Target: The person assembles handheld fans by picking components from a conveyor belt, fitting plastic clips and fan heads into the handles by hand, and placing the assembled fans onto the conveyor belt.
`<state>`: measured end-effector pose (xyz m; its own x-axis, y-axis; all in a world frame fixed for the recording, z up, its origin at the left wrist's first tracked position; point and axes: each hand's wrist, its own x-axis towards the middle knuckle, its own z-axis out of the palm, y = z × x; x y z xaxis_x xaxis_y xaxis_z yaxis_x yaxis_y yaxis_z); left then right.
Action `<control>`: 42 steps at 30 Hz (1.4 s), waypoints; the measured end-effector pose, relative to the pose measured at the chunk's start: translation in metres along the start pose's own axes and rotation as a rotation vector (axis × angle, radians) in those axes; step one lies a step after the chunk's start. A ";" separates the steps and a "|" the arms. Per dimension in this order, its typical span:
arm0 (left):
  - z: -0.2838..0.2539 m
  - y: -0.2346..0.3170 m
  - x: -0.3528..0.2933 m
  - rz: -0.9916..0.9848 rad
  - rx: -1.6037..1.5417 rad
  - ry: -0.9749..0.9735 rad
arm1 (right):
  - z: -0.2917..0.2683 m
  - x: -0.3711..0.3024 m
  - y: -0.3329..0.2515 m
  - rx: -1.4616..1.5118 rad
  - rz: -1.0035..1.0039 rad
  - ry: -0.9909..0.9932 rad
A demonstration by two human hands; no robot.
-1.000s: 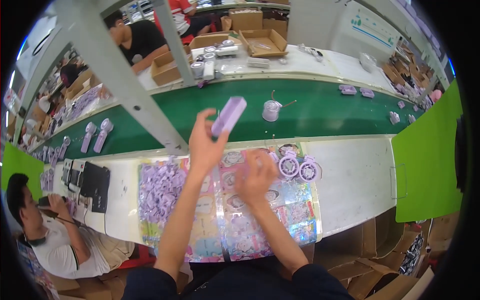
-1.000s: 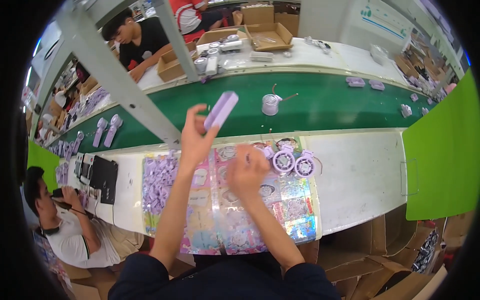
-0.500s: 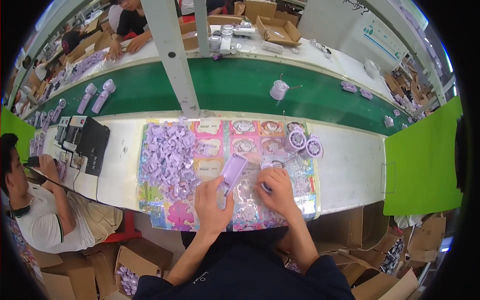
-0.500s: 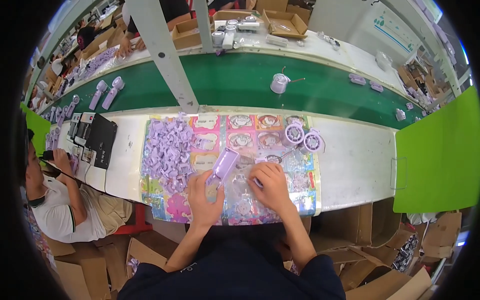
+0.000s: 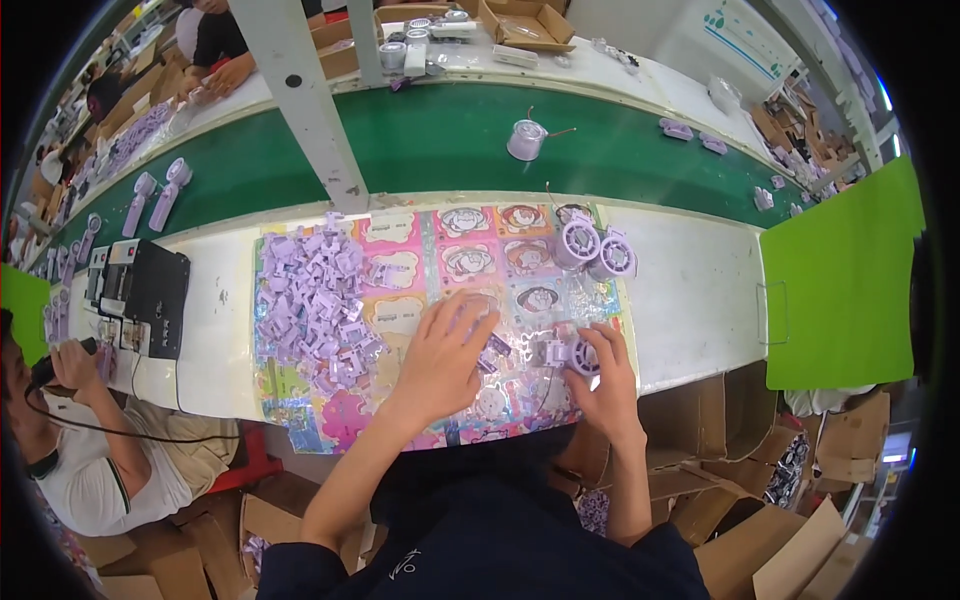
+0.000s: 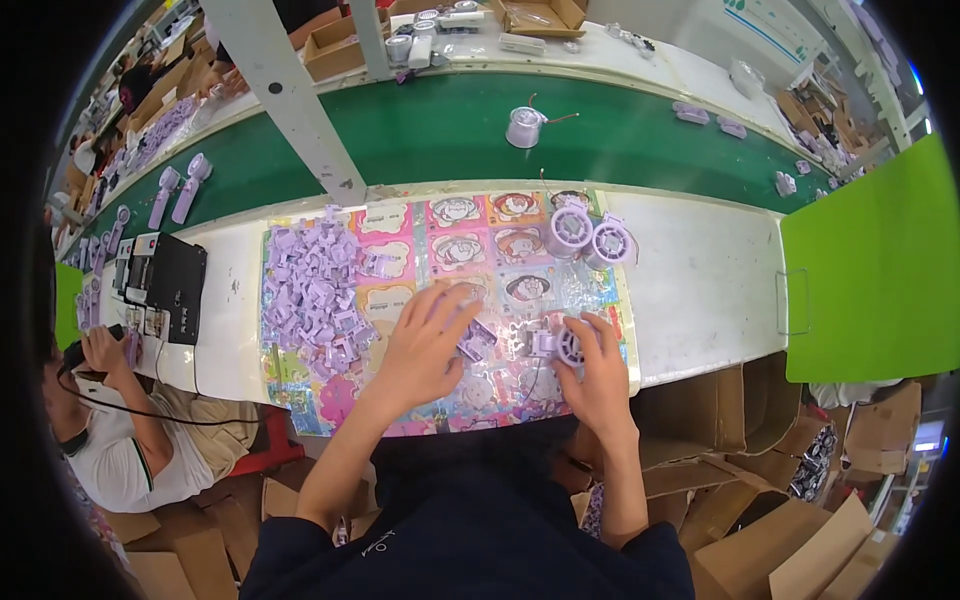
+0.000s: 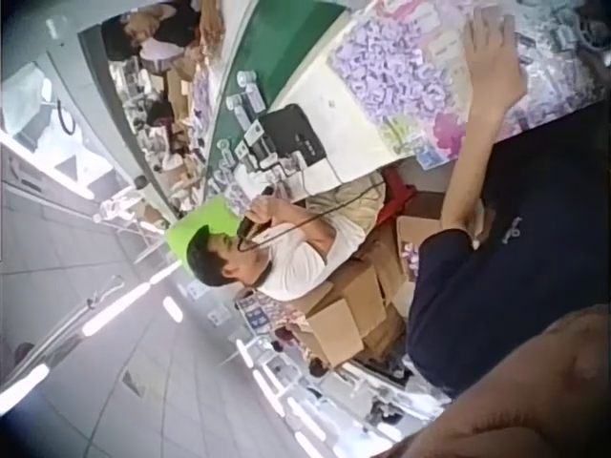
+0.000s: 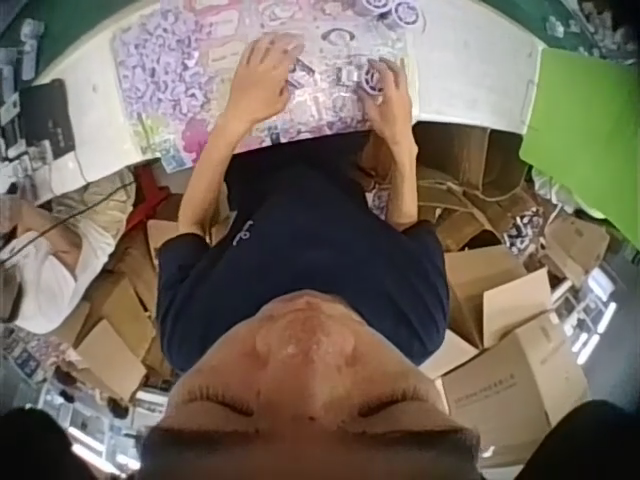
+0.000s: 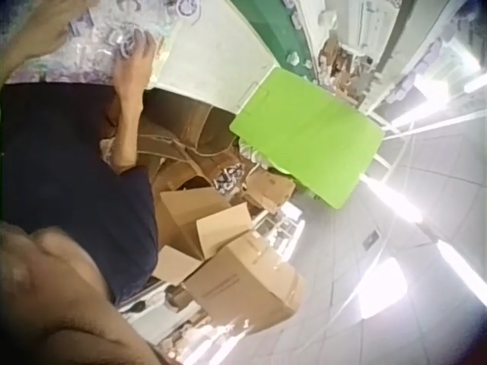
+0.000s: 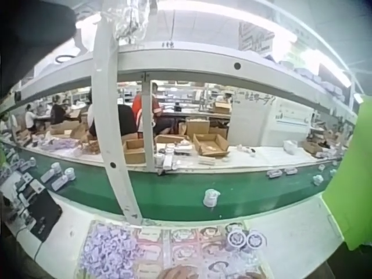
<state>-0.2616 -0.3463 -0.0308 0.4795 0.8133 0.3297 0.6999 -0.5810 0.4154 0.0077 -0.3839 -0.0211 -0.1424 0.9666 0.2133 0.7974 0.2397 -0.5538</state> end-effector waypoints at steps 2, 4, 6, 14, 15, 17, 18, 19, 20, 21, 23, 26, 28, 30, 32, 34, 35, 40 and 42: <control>0.013 -0.015 0.006 0.079 0.064 -0.024 | 0.003 0.002 -0.008 0.094 -0.011 -0.007; 0.022 -0.027 0.008 0.144 0.056 -0.097 | 0.007 0.004 -0.017 0.121 -0.048 0.034; 0.000 -0.016 0.015 0.050 -0.033 -0.201 | 0.009 0.006 -0.024 0.176 -0.100 0.071; -0.017 -0.014 0.014 -0.181 -0.325 -0.304 | 0.009 0.026 -0.042 0.052 -0.334 0.045; -0.015 -0.016 0.011 -0.203 -0.385 -0.299 | 0.008 0.028 -0.043 0.057 -0.337 0.038; -0.015 -0.015 0.007 -0.189 -0.365 -0.296 | 0.007 0.029 -0.045 0.035 -0.367 0.003; -0.016 -0.014 0.006 -0.164 -0.344 -0.294 | 0.006 0.031 -0.048 0.040 -0.368 -0.006; -0.017 -0.014 0.004 -0.169 -0.347 -0.296 | 0.005 0.032 -0.050 -0.002 -0.391 -0.010; -0.018 -0.014 0.003 -0.164 -0.399 -0.237 | 0.004 0.033 -0.052 -0.043 -0.414 -0.013; -0.018 -0.014 0.002 -0.158 -0.452 -0.179 | 0.003 0.034 -0.054 -0.041 -0.410 -0.018; -0.015 -0.018 -0.001 -0.202 -0.564 -0.163 | 0.004 0.037 -0.056 -0.060 -0.469 -0.008; -0.012 -0.018 -0.001 -0.349 -0.789 -0.155 | 0.003 0.043 -0.058 -0.096 -0.524 0.012; -0.011 -0.016 0.001 -0.453 -0.900 -0.164 | 0.004 0.044 -0.056 -0.109 -0.543 0.033; -0.010 -0.013 0.007 -0.491 -0.912 -0.153 | 0.003 0.048 -0.051 -0.124 -0.564 0.058; -0.009 -0.016 0.013 -0.513 -0.908 -0.140 | 0.004 0.054 -0.045 -0.036 -0.524 0.080; 0.000 -0.030 0.032 -0.398 -0.911 -0.083 | 0.017 0.065 -0.024 0.021 -0.441 0.194; 0.003 -0.036 0.048 -0.471 -0.869 -0.026 | 0.025 0.069 -0.013 0.010 -0.386 0.262; 0.003 -0.113 0.144 -0.598 -0.572 0.163 | 0.075 0.057 0.028 -0.034 -0.150 0.299; 0.008 -0.157 0.173 -0.729 -0.459 0.260 | 0.079 0.063 0.019 -0.086 -0.186 0.277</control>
<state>-0.2842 -0.1146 -0.0460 -0.1752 0.9845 0.0099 0.4766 0.0760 0.8758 -0.0320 -0.3113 -0.0818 -0.1346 0.8427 0.5213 0.8209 0.3895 -0.4177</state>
